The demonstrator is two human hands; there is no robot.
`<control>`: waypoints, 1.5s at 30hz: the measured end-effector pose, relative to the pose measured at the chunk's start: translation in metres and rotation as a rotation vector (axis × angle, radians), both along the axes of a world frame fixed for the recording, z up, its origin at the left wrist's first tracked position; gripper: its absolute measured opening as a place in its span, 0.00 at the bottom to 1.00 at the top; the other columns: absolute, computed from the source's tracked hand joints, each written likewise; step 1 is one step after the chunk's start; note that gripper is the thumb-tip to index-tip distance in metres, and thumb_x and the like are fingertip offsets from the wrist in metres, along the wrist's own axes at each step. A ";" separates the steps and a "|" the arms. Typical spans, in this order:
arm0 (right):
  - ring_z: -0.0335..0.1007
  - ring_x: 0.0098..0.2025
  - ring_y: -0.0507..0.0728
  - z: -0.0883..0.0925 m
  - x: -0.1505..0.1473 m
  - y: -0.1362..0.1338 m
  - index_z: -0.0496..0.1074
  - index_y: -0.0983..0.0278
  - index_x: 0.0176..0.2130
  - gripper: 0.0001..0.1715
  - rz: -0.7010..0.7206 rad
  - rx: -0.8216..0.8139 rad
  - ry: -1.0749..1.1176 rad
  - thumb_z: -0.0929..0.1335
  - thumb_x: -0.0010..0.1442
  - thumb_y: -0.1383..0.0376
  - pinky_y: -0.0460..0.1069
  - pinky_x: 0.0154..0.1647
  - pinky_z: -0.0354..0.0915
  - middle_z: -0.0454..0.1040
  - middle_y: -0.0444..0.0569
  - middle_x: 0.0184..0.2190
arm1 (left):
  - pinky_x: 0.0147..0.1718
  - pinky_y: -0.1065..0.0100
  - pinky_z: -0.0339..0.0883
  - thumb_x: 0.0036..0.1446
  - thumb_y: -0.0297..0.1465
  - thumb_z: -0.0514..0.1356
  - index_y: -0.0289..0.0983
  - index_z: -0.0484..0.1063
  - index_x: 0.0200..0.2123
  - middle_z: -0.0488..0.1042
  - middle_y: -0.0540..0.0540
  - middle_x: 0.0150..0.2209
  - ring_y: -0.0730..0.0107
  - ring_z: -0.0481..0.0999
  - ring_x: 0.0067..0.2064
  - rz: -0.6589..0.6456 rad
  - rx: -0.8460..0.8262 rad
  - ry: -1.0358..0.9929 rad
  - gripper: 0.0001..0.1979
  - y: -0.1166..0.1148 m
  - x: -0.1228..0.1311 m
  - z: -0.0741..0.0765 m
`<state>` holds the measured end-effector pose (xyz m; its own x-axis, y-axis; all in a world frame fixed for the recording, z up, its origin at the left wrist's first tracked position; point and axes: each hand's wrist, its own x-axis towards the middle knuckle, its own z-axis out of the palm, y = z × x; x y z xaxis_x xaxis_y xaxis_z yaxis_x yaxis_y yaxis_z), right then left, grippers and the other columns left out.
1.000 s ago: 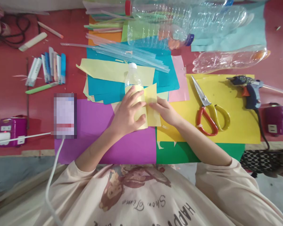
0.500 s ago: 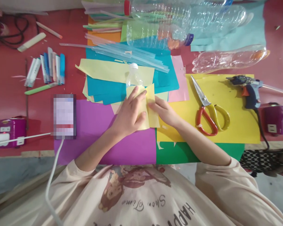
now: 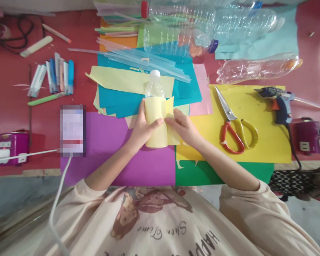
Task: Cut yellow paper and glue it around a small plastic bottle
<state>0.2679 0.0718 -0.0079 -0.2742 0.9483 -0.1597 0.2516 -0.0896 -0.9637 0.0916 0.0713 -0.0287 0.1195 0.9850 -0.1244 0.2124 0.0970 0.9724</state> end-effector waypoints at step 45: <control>0.71 0.45 0.63 0.027 0.127 -0.016 0.74 0.63 0.38 0.08 -0.611 0.282 -0.714 0.66 0.60 0.64 0.58 0.45 0.65 0.75 0.59 0.41 | 0.36 0.63 0.73 0.42 0.49 0.68 0.37 0.71 0.42 0.80 0.41 0.42 0.52 0.79 0.47 0.002 -0.312 -0.520 0.29 0.013 -0.016 0.026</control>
